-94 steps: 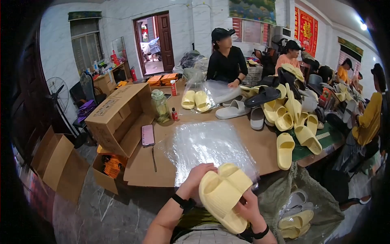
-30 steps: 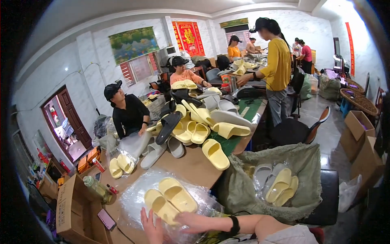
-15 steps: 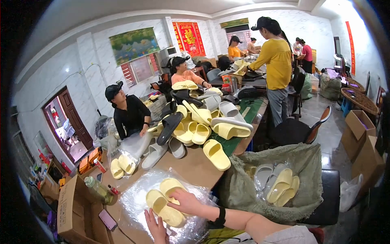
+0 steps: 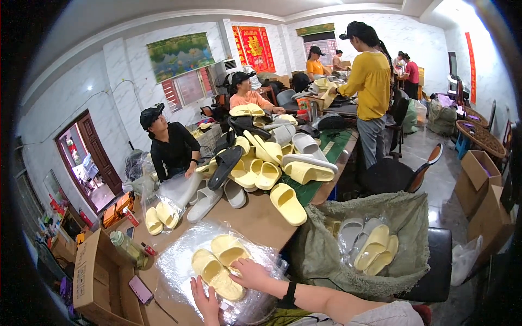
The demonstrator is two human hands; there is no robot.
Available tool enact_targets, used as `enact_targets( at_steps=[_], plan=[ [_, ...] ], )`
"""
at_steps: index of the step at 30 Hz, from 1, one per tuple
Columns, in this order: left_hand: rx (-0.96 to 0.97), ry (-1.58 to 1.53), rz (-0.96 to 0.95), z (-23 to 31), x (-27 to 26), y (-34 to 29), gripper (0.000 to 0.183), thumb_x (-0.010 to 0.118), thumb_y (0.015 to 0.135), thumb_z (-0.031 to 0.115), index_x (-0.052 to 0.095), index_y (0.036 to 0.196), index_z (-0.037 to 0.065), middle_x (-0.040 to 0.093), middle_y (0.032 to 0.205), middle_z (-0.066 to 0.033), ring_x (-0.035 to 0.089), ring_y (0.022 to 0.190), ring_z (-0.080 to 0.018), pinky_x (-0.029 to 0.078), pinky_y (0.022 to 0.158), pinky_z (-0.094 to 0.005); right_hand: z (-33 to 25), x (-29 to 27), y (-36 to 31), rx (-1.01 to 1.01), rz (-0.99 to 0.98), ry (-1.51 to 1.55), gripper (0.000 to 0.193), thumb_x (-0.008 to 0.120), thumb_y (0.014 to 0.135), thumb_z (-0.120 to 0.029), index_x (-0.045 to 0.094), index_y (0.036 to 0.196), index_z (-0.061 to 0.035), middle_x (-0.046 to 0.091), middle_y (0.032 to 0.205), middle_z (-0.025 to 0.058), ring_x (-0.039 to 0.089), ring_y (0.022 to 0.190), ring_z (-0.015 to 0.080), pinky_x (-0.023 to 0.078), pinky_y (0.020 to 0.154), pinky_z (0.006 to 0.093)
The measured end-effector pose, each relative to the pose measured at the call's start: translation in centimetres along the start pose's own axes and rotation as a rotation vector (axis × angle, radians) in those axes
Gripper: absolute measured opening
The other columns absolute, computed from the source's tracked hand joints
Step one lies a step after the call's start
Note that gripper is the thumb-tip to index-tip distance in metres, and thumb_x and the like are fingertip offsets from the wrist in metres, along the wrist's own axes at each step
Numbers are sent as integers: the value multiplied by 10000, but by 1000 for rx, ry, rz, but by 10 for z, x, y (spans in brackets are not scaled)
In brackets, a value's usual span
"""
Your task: Checking and sorting pairs of sandals by color and quality in a shoe manufacturing facility.
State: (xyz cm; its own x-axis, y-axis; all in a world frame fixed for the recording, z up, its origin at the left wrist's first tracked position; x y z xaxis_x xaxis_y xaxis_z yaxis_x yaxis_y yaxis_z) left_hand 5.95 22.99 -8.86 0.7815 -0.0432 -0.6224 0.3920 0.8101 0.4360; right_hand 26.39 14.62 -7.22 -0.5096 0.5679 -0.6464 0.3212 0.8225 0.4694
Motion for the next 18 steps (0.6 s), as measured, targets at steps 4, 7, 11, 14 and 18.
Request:
enact_targets(
  at_steps=[4, 7, 11, 14, 18],
  plan=[
    [-1, -9, 16, 4, -2, -2, 564, 612, 924, 186, 491, 1449, 21, 376, 1552, -282, 325, 1461, -429, 270, 1189, -493, 2, 2, -1, 11, -6, -23, 366, 697, 896, -374, 628, 1142, -112, 640, 1055, 114, 632, 998, 327, 547, 821, 442],
    [-12, -5, 29, 7, -4, -2, 565, 624, 916, 174, 497, 1445, 20, 391, 1542, -281, 341, 1453, -425, 280, 1185, -483, 2, 3, -1, 11, -8, -35, 377, 688, 903, -391, 629, 1150, -112, 642, 1068, 106, 622, 1033, 313, 549, 830, 437],
    [-9, 10, 26, 2, -2, -1, 565, 627, 914, 178, 500, 1441, 19, 394, 1541, -279, 347, 1450, -421, 287, 1182, -473, 2, 4, -1, 13, -20, -35, 375, 687, 904, -391, 632, 1147, -110, 642, 1066, 102, 619, 1042, 309, 549, 834, 438],
    [-6, 12, 24, 3, -2, 0, 562, 626, 914, 177, 504, 1440, 24, 392, 1543, -277, 356, 1445, -420, 292, 1179, -472, 3, 4, -1, 19, -15, -38, 362, 692, 901, -381, 636, 1128, -105, 641, 1051, 102, 623, 1025, 308, 551, 825, 436],
    [11, 5, 37, 2, -2, -1, 560, 625, 914, 175, 505, 1438, 23, 407, 1533, -279, 367, 1439, -421, 303, 1172, -478, 2, 3, -1, 4, 0, -22, 362, 692, 901, -379, 635, 1129, -104, 641, 1046, 105, 626, 1016, 309, 551, 822, 439]
  ],
)
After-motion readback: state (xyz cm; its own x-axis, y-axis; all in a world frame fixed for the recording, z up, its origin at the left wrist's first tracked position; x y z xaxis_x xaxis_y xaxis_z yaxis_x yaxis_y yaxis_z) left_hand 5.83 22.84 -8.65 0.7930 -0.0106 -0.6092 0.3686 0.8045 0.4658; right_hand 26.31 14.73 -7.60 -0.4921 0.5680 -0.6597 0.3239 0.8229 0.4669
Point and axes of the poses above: each hand's wrist, its own y-axis towards the middle knuckle, its own x-axis out of the palm, z = x × y, the point moved 10 cm from there along y, towards the middle knuckle
